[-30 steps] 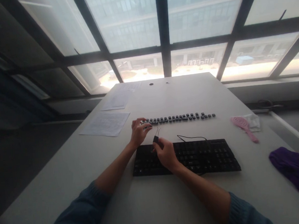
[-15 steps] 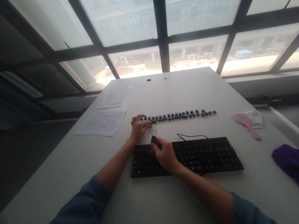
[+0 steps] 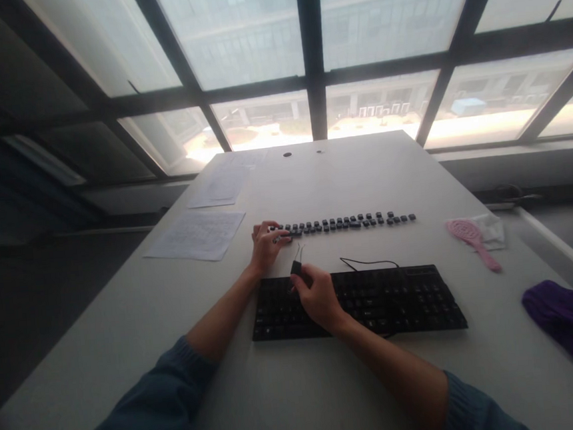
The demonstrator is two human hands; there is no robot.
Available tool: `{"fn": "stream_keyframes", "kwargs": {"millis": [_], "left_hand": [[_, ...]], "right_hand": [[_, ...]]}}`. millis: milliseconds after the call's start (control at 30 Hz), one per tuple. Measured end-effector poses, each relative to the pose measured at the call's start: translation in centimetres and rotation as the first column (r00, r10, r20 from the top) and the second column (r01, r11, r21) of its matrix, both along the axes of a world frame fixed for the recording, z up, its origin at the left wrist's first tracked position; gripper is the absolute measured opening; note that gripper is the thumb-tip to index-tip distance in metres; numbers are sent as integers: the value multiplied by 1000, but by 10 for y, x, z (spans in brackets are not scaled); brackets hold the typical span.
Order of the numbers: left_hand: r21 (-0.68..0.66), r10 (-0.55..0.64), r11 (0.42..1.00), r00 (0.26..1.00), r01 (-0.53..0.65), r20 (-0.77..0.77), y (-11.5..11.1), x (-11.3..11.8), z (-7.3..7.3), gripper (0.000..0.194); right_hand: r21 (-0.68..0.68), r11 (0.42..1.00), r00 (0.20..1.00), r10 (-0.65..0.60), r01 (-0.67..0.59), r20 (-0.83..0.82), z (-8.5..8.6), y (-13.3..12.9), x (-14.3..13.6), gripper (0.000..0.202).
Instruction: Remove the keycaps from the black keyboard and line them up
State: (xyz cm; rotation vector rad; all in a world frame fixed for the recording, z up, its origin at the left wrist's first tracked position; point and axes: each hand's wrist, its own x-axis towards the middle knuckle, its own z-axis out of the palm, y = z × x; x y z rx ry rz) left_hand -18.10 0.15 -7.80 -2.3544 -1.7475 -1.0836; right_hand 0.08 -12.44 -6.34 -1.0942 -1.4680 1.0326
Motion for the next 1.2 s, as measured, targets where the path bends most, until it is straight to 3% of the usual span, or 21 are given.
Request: {"fn": "stream_keyframes", "kwargs": {"millis": [167,267,400,500,567,667,800,1200], "left_hand": [[74,113,989,981,-126,160,-2,-13,14,20],[106,108,985,964,-137,242,-17,-18,28,25],[70,2,997,958,-23,286,-62,-9,41,23],[4,-83,996,954,86,287,-104,2,40,19],[-54,-137,986,952,157,273,-128,6,36,18],[-137,-197,962,951,234,239,-150,9,30,20],[-188,-221,946,951,263,216,-158,11,23,21],[-231,-242,932,953,280,180,-157,13,17,20]], "right_hand": [[46,998,998,-34,37,-47,1,2,1,17],[99,993,995,-61,68,-78,2,4,1,17],[17,998,978,-61,66,-202,4,8,4,16],[-59,997,958,-55,40,-281,7,10,8,20],[-47,999,967,-31,19,-253,10,10,12,22],[51,998,997,38,-35,-60,13,7,17,21],[150,987,990,45,-64,133,11,2,19,25],[123,981,966,118,-149,230,4,5,19,29]]}}
